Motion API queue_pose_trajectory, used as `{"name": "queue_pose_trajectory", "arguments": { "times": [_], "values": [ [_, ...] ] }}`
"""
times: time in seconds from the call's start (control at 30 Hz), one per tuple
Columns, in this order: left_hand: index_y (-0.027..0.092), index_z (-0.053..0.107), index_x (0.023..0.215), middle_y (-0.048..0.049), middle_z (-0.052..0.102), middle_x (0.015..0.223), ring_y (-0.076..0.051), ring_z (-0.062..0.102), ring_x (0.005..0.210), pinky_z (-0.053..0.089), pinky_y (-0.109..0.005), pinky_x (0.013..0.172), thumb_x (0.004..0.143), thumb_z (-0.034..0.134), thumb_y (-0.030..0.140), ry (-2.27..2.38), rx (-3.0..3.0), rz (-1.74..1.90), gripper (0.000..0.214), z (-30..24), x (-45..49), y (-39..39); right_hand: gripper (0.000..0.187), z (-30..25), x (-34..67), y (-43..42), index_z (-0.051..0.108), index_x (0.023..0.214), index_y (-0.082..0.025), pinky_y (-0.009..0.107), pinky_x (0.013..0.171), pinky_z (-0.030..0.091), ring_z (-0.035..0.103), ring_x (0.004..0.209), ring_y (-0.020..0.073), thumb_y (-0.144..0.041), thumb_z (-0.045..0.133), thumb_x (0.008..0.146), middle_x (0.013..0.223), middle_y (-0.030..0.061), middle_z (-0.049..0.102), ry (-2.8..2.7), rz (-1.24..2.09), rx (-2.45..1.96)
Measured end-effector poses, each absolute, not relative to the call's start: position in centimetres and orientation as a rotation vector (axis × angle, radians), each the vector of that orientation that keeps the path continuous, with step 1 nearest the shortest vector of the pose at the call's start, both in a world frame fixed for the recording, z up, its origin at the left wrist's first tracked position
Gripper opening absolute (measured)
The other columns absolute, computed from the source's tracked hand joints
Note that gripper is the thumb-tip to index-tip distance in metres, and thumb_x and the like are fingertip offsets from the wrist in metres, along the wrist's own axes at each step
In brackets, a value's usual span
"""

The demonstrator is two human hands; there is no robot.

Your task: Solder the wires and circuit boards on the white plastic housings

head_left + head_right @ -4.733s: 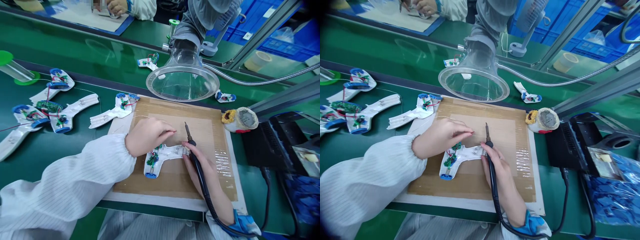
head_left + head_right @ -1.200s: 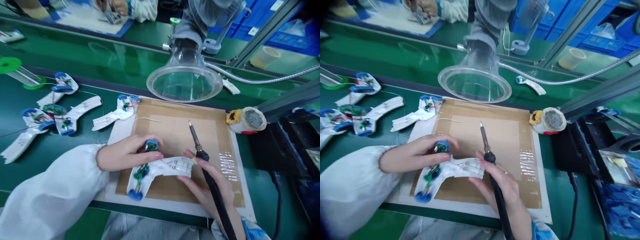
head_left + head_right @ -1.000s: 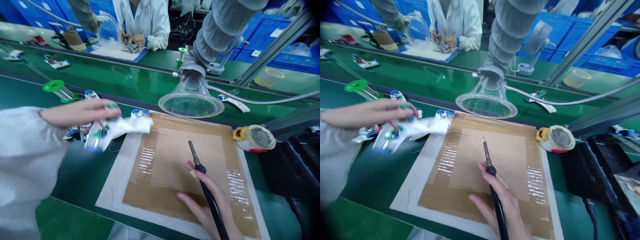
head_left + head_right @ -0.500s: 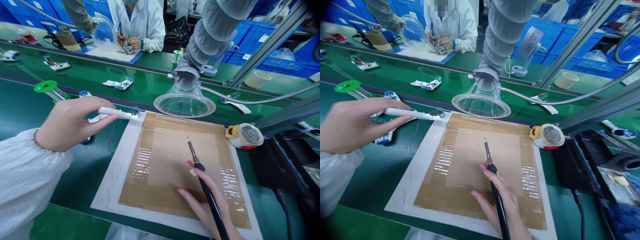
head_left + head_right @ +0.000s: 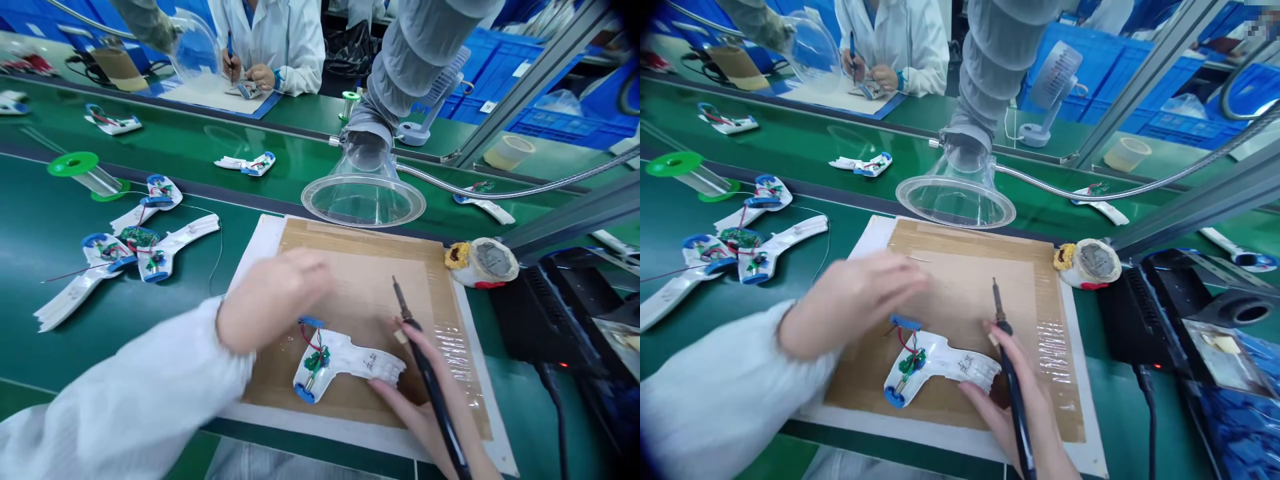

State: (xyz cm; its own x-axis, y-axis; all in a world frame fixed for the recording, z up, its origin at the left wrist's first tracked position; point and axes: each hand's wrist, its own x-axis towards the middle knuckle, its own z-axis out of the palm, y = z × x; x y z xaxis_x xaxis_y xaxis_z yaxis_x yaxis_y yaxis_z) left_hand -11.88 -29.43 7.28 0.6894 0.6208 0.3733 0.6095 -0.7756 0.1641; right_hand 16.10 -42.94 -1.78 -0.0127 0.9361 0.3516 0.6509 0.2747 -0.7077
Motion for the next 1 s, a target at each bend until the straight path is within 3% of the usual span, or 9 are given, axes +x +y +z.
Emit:
{"name": "queue_pose_trajectory", "arguments": {
  "times": [0.1, 0.2, 0.37, 0.53, 0.6, 0.67, 0.77, 0.87, 1.0],
  "values": [
    [0.017, 0.082, 0.102, -0.0103, 0.083, 0.105, -0.026, 0.080, 0.097, 0.058, -0.031, 0.072, 0.113, 0.062, 0.022, 1.378, 2.758, 0.471, 0.023, 6.0, -14.5, -24.7, 0.059, -2.0, 15.6, -42.8, 0.065, 0.157, -0.034, 0.041, 0.099, 0.076, 0.084, 0.128, 0.0304, -0.037, 0.083, 0.101, 0.152, 0.0084, 0.079, -1.847, 0.455, -1.480],
    [0.018, 0.082, 0.100, -0.0074, 0.082, 0.095, -0.023, 0.079, 0.091, 0.062, -0.031, 0.079, 0.113, 0.060, 0.023, 1.299, 2.687, 0.431, 0.027, 3.7, -14.8, -23.2, 0.058, -1.8, 15.1, -41.9, 0.061, 0.161, -0.035, 0.037, 0.097, 0.076, 0.087, 0.121, 0.0270, -0.030, 0.078, 0.105, 0.152, 0.0082, 0.079, -1.863, 0.462, -1.442],
    [0.016, 0.080, 0.125, -0.0149, 0.079, 0.128, -0.027, 0.079, 0.112, 0.066, -0.039, 0.098, 0.115, 0.059, 0.027, 1.181, 2.680, 0.594, 0.026, 2.1, -14.6, -24.6, 0.069, -1.4, 14.9, -39.5, 0.053, 0.168, -0.038, 0.042, 0.112, 0.071, 0.080, 0.137, 0.0275, -0.021, 0.077, 0.105, 0.156, 0.0077, 0.077, -1.942, 0.593, -1.299],
    [0.017, 0.080, 0.103, -0.0103, 0.079, 0.100, -0.024, 0.076, 0.094, 0.062, -0.032, 0.082, 0.115, 0.053, 0.020, 1.344, 2.742, 0.475, 0.030, 2.3, -15.3, -25.3, 0.063, -1.7, 14.5, -38.7, 0.056, 0.165, -0.037, 0.044, 0.119, 0.068, 0.079, 0.139, 0.0259, -0.023, 0.077, 0.107, 0.155, 0.0061, 0.077, -1.927, 0.545, -1.270],
    [0.018, 0.080, 0.109, -0.0095, 0.081, 0.106, -0.022, 0.077, 0.096, 0.061, -0.031, 0.083, 0.118, 0.051, 0.023, 1.208, 2.670, 0.564, 0.031, 2.7, -14.9, -25.6, 0.061, -1.7, 14.3, -38.8, 0.059, 0.162, -0.036, 0.043, 0.117, 0.068, 0.081, 0.135, 0.0258, -0.024, 0.079, 0.106, 0.153, 0.0061, 0.079, -1.912, 0.515, -1.268],
    [0.019, 0.081, 0.115, -0.0087, 0.081, 0.110, -0.021, 0.077, 0.099, 0.060, -0.030, 0.087, 0.119, 0.050, 0.027, 0.957, 2.537, 0.635, 0.032, 3.2, -14.0, -25.9, 0.052, -1.4, 14.4, -39.1, 0.066, 0.154, -0.034, 0.039, 0.108, 0.072, 0.086, 0.124, 0.0253, -0.025, 0.080, 0.105, 0.141, 0.0049, 0.085, -1.841, 0.449, -1.288],
    [0.021, 0.085, 0.113, -0.0070, 0.075, 0.103, -0.018, 0.073, 0.092, 0.058, -0.028, 0.083, 0.118, 0.055, 0.029, 0.694, 2.303, 0.578, 0.031, 4.0, -12.7, -26.1, 0.028, -1.0, 15.0, -40.1, 0.077, 0.138, -0.030, 0.034, 0.082, 0.075, 0.090, 0.091, 0.0230, -0.030, 0.074, 0.110, 0.101, 0.0018, 0.090, -1.584, 0.312, -1.372],
    [0.022, 0.088, 0.110, -0.0050, 0.069, 0.098, -0.017, 0.069, 0.087, 0.057, -0.028, 0.080, 0.113, 0.064, 0.029, 0.602, 2.130, 0.401, 0.026, 4.5, -11.9, -26.0, 0.026, -0.9, 15.5, -41.3, 0.083, 0.118, -0.026, 0.032, 0.054, 0.061, 0.073, 0.056, 0.0187, -0.042, 0.062, 0.115, 0.069, -0.0012, 0.076, -1.418, 0.244, -1.273],
    [0.022, 0.089, 0.105, -0.0032, 0.063, 0.096, -0.015, 0.066, 0.082, 0.055, -0.026, 0.076, 0.106, 0.070, 0.028, 0.562, 2.029, 0.303, 0.020, 4.6, -11.5, -25.8, 0.026, -0.9, 15.4, -42.4, 0.082, 0.101, -0.025, 0.033, 0.052, 0.053, 0.067, 0.054, 0.0179, -0.038, 0.063, 0.114, 0.066, -0.0006, 0.071, -1.439, 0.231, -1.245]
  ]
}}
